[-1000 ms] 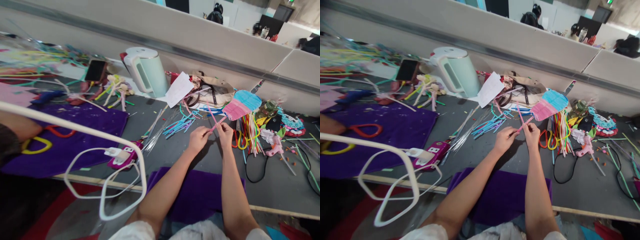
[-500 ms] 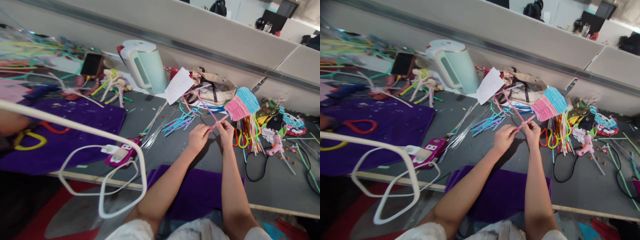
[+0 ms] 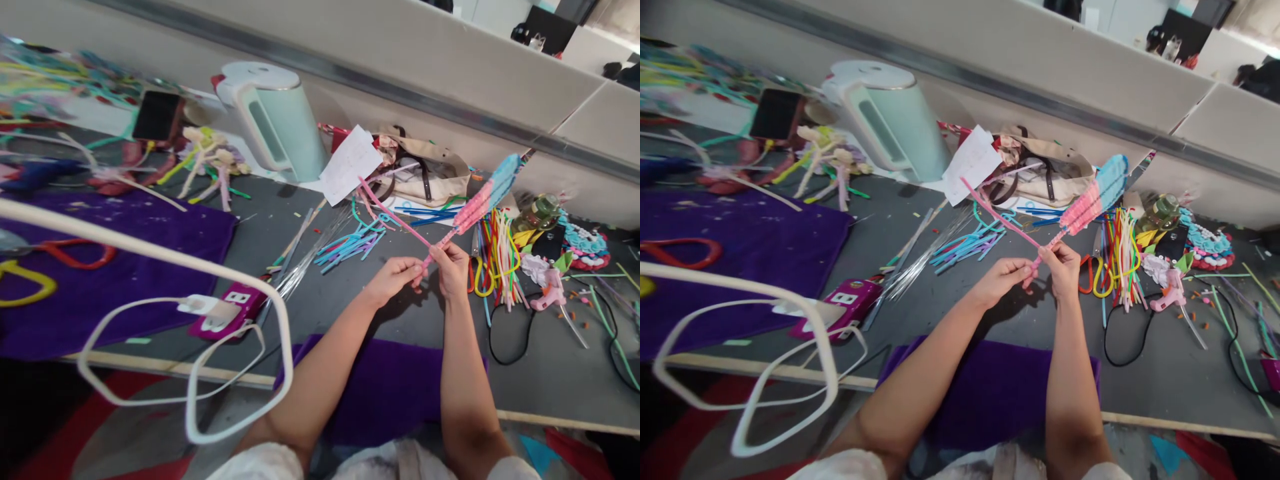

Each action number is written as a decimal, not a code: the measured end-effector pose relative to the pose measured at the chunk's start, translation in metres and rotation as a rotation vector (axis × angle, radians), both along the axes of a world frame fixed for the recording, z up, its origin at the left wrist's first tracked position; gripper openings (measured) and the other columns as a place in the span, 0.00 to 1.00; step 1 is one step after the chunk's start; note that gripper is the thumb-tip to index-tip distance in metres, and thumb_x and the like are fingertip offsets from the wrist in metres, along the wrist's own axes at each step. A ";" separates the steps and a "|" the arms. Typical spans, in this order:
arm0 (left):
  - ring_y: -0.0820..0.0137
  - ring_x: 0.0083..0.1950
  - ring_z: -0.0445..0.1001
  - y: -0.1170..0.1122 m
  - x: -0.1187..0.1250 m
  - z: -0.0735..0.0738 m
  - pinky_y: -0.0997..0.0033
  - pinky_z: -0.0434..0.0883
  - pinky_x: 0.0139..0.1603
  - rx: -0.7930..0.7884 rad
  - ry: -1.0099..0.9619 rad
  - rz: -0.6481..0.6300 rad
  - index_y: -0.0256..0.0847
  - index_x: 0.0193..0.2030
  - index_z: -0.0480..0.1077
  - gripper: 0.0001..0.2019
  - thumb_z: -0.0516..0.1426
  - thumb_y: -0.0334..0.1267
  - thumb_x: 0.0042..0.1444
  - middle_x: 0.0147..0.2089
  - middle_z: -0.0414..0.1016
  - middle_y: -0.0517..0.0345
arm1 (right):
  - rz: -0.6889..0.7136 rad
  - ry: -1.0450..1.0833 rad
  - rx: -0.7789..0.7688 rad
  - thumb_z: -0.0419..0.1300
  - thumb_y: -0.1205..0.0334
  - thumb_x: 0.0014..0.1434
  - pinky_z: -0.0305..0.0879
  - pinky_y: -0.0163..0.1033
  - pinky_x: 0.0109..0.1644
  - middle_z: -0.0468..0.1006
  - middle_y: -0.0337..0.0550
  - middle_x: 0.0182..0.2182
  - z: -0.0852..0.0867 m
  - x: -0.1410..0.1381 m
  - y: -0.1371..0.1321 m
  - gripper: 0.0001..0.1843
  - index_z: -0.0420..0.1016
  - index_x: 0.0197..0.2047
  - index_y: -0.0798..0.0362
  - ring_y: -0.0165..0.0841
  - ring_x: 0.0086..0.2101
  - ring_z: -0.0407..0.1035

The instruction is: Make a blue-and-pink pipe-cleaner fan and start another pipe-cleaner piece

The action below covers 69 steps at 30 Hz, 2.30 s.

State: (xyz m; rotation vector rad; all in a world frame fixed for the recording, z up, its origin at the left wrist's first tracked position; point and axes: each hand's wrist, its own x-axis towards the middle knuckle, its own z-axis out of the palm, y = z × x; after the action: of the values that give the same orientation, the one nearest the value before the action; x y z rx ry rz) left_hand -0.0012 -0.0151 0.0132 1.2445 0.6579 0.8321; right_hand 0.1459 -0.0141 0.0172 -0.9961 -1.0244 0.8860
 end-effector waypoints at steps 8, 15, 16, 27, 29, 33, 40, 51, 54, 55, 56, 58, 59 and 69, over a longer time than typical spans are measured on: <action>0.70 0.35 0.74 0.001 0.010 -0.011 0.72 0.69 0.37 0.266 0.161 0.298 0.37 0.41 0.76 0.13 0.61 0.44 0.56 0.36 0.78 0.54 | -0.067 -0.185 -0.022 0.64 0.52 0.53 0.58 0.35 0.31 0.65 0.33 0.21 0.007 -0.001 -0.003 0.17 0.64 0.23 0.52 0.27 0.25 0.58; 0.70 0.34 0.73 0.003 0.007 -0.013 0.72 0.66 0.37 0.527 0.356 0.438 0.39 0.35 0.77 0.03 0.60 0.34 0.55 0.33 0.78 0.57 | -0.086 -0.266 -0.019 0.65 0.53 0.53 0.59 0.35 0.32 0.66 0.34 0.22 0.009 -0.008 -0.006 0.16 0.68 0.23 0.53 0.27 0.25 0.59; 0.70 0.34 0.73 0.004 0.007 -0.013 0.72 0.66 0.37 0.529 0.356 0.428 0.39 0.36 0.77 0.04 0.60 0.33 0.56 0.33 0.78 0.56 | -0.080 -0.266 -0.020 0.65 0.53 0.53 0.60 0.35 0.33 0.67 0.34 0.22 0.009 -0.008 -0.006 0.15 0.69 0.24 0.53 0.27 0.25 0.60; 0.73 0.25 0.69 0.002 0.003 -0.002 0.71 0.70 0.32 0.045 -0.034 0.076 0.35 0.33 0.75 0.15 0.63 0.47 0.53 0.24 0.72 0.59 | 0.018 -0.084 -0.025 0.68 0.52 0.52 0.60 0.34 0.26 0.68 0.32 0.18 0.008 -0.011 -0.008 0.18 0.66 0.22 0.52 0.26 0.19 0.61; 0.74 0.25 0.69 0.001 0.003 -0.002 0.70 0.71 0.32 -0.046 -0.099 -0.001 0.34 0.33 0.74 0.17 0.64 0.50 0.51 0.24 0.72 0.58 | 0.026 -0.044 -0.051 0.68 0.52 0.51 0.56 0.33 0.23 0.65 0.30 0.16 0.007 -0.013 -0.009 0.20 0.63 0.22 0.51 0.24 0.17 0.57; 0.74 0.26 0.71 0.001 0.006 -0.004 0.71 0.71 0.32 -0.084 -0.094 0.037 0.34 0.32 0.74 0.18 0.67 0.49 0.47 0.27 0.75 0.56 | -0.015 -0.057 -0.068 0.69 0.51 0.50 0.55 0.32 0.22 0.65 0.30 0.16 0.006 -0.014 -0.008 0.19 0.65 0.24 0.51 0.24 0.18 0.57; 0.74 0.26 0.72 0.000 0.010 -0.002 0.70 0.73 0.32 -0.033 -0.060 0.234 0.36 0.32 0.74 0.16 0.69 0.44 0.41 0.28 0.75 0.60 | -0.004 -0.134 -0.110 0.61 0.42 0.56 0.62 0.35 0.29 0.72 0.37 0.22 0.003 -0.007 -0.002 0.22 0.74 0.27 0.53 0.28 0.24 0.63; 0.75 0.23 0.70 -0.001 0.013 -0.005 0.74 0.68 0.28 0.065 -0.026 0.290 0.36 0.29 0.69 0.18 0.70 0.44 0.41 0.23 0.71 0.64 | 0.047 -0.080 -0.102 0.64 0.48 0.55 0.63 0.35 0.32 0.76 0.39 0.26 0.003 -0.002 -0.003 0.16 0.80 0.33 0.53 0.28 0.27 0.66; 0.76 0.23 0.69 -0.003 0.014 -0.004 0.75 0.66 0.26 0.073 -0.001 0.295 0.37 0.29 0.67 0.19 0.71 0.44 0.39 0.23 0.69 0.66 | 0.063 -0.099 -0.105 0.67 0.49 0.52 0.62 0.35 0.32 0.75 0.37 0.25 0.005 -0.005 -0.005 0.15 0.79 0.32 0.53 0.28 0.26 0.64; 0.76 0.23 0.68 -0.004 0.014 -0.003 0.75 0.66 0.26 0.075 0.006 0.298 0.37 0.29 0.67 0.19 0.71 0.44 0.39 0.23 0.69 0.66 | 0.056 -0.105 -0.106 0.67 0.49 0.52 0.63 0.35 0.32 0.75 0.37 0.25 0.005 -0.005 -0.005 0.15 0.79 0.32 0.54 0.28 0.26 0.64; 0.77 0.23 0.68 -0.004 0.013 -0.002 0.75 0.66 0.27 0.074 0.005 0.293 0.37 0.29 0.68 0.19 0.71 0.45 0.40 0.24 0.69 0.65 | 0.044 -0.108 -0.107 0.67 0.49 0.52 0.63 0.35 0.33 0.74 0.37 0.25 0.005 -0.005 -0.005 0.15 0.79 0.32 0.54 0.28 0.26 0.64; 0.77 0.23 0.67 -0.005 0.011 0.001 0.74 0.66 0.28 0.057 -0.017 0.257 0.36 0.31 0.70 0.18 0.68 0.47 0.45 0.24 0.70 0.64 | 0.026 -0.095 -0.108 0.66 0.49 0.52 0.64 0.36 0.33 0.74 0.36 0.24 0.005 -0.004 -0.005 0.15 0.78 0.31 0.53 0.28 0.26 0.65; 0.77 0.24 0.67 -0.005 0.010 0.002 0.74 0.66 0.29 0.037 -0.034 0.225 0.36 0.32 0.71 0.17 0.67 0.48 0.47 0.23 0.70 0.63 | 0.020 -0.078 -0.107 0.67 0.48 0.52 0.65 0.36 0.33 0.74 0.36 0.24 0.004 -0.004 -0.004 0.15 0.78 0.31 0.53 0.28 0.26 0.65; 0.75 0.26 0.70 -0.002 0.003 0.002 0.71 0.68 0.33 -0.041 -0.045 0.194 0.36 0.33 0.74 0.15 0.69 0.41 0.42 0.29 0.74 0.60 | 0.156 -0.043 -0.160 0.66 0.46 0.52 0.64 0.35 0.32 0.74 0.36 0.23 -0.001 -0.001 -0.003 0.17 0.79 0.33 0.53 0.27 0.25 0.64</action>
State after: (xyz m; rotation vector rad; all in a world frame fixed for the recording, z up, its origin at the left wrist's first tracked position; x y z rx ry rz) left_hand 0.0022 -0.0169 0.0151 1.1337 0.7637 0.9988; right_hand 0.1454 -0.0172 0.0164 -1.0833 -1.0920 1.0928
